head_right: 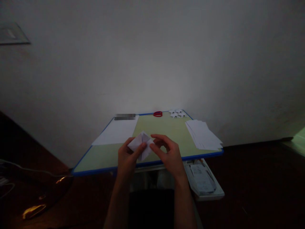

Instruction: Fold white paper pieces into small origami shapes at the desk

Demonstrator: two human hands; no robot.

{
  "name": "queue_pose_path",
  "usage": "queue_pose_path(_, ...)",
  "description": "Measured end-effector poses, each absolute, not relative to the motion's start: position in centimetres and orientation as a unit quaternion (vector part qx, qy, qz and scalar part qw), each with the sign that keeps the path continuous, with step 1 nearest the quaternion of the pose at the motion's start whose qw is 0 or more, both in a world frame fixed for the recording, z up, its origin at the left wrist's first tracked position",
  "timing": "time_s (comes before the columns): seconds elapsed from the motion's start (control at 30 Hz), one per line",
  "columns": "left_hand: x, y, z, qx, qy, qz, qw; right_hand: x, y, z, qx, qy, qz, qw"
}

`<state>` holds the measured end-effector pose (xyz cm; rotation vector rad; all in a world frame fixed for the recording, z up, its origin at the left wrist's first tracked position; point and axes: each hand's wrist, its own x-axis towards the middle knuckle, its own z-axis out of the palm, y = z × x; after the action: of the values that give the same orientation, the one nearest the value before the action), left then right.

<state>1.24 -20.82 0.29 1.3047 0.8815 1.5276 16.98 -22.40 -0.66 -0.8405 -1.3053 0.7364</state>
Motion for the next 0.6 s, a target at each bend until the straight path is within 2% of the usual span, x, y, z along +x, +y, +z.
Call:
queue_pose_path(0.2,1.29,-20.46,-0.02,0.528,0.354,0.622,0.456,17.11,-22.29,-0.86,-0.368,-0.585,0.319,0.649)
queue_pose_path(0.43,1.19,-20.62,0.23,0.556,0.379,0.587,0.450,17.36,-22.31,-0.55,-0.361,-0.614,0.220,0.667)
queue_pose_path(0.6,1.24,-20.68,-0.10,0.593,0.370,0.566,0.437,17.44,-22.22,-0.69,-0.356,-0.625,0.210,0.662)
